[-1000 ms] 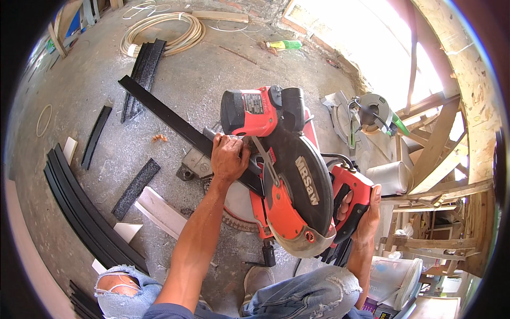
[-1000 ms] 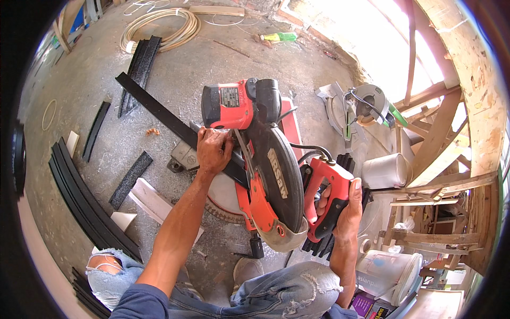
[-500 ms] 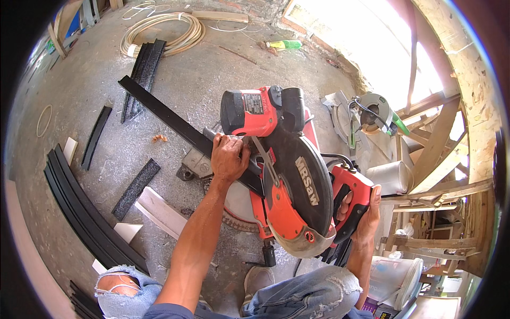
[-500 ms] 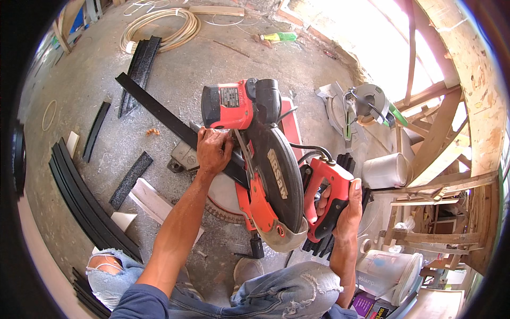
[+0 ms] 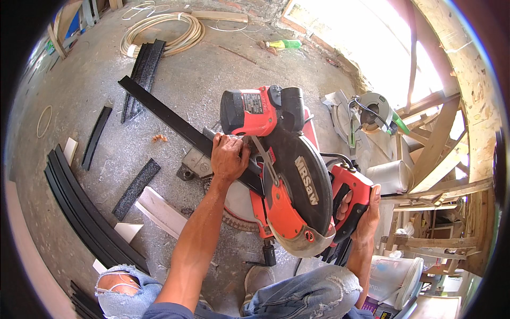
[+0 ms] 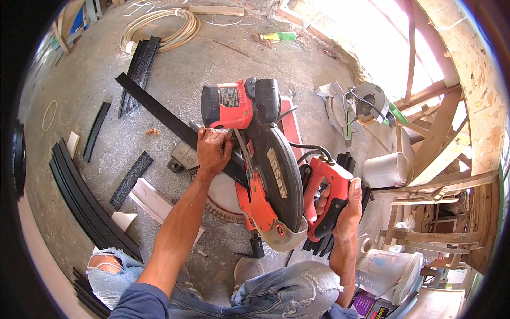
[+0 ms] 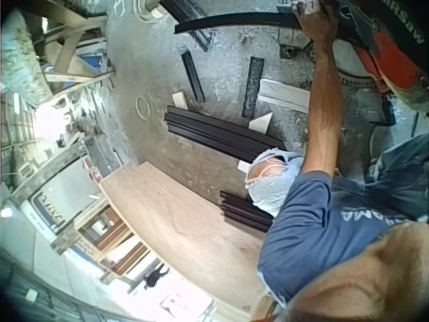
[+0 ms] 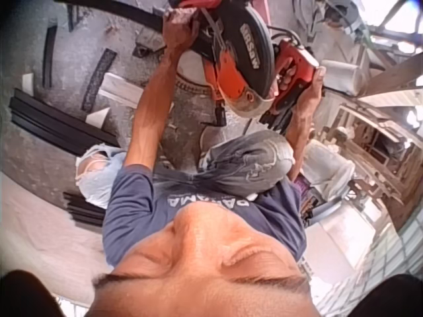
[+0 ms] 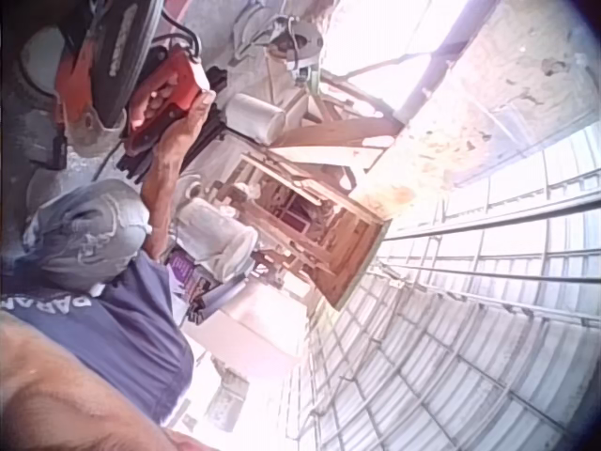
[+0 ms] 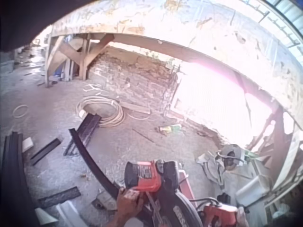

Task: The person uses a miter saw to cut a black strip, picks up the cut piece, and places it with others on the floor.

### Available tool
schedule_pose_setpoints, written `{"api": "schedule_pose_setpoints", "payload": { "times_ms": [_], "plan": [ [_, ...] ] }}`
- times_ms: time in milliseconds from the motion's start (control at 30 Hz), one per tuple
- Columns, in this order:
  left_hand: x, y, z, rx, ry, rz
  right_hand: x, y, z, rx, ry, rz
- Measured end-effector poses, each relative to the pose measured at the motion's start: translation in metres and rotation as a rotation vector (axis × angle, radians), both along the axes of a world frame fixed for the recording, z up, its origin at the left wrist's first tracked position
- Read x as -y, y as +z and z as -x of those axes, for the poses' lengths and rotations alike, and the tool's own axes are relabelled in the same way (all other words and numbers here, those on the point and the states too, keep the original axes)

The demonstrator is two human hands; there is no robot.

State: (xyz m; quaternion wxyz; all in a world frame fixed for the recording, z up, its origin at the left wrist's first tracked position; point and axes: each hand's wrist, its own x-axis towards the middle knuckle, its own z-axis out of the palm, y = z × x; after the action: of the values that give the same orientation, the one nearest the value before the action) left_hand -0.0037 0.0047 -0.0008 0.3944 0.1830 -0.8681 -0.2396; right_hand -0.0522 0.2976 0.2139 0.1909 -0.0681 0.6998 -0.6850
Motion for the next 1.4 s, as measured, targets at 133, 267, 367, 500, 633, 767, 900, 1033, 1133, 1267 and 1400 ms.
{"api": "schedule_pose_setpoints", "payload": {
  "times_ms": [133, 267, 367, 500, 633, 767, 900, 1033, 1133, 1267, 1400],
  "plan": [
    [0.0, 0.0, 0.0, 0.005, -0.007, -0.006, 0.003, 0.001, -0.003, -0.012, -0.019, -0.032],
    [0.0, 0.001, -0.001, 0.01, -0.005, -0.009, 0.004, 0.001, -0.004, -0.042, -0.018, -0.06],
    [0.0, 0.0, 0.0, 0.005, -0.004, -0.002, 0.0, -0.001, -0.001, -0.033, 0.004, -0.01],
    [0.0, 0.0, -0.001, 0.015, -0.004, -0.014, -0.001, -0.003, -0.003, -0.028, 0.009, -0.016],
    [-0.002, 0.005, 0.001, -0.03, 0.014, 0.012, 0.003, -0.001, -0.006, -0.029, -0.033, -0.066],
    [0.0, 0.0, 0.0, 0.025, -0.002, -0.016, 0.004, 0.0, -0.008, -0.028, -0.034, -0.063],
    [-0.001, 0.004, 0.0, -0.007, 0.007, -0.007, 0.003, -0.002, -0.008, -0.025, -0.033, -0.057],
    [-0.001, 0.005, 0.001, -0.055, 0.027, 0.02, 0.002, -0.004, -0.009, -0.046, -0.021, -0.057],
    [0.0, 0.0, -0.001, 0.056, 0.006, -0.024, -0.003, -0.007, -0.007, -0.038, -0.005, -0.035],
    [-0.001, 0.001, 0.0, 0.054, 0.003, -0.03, -0.007, -0.01, -0.006, -0.053, 0.034, -0.018],
    [0.0, 0.002, -0.001, 0.065, 0.009, -0.028, -0.007, -0.012, -0.007, -0.033, 0.025, 0.004]
  ]
}}
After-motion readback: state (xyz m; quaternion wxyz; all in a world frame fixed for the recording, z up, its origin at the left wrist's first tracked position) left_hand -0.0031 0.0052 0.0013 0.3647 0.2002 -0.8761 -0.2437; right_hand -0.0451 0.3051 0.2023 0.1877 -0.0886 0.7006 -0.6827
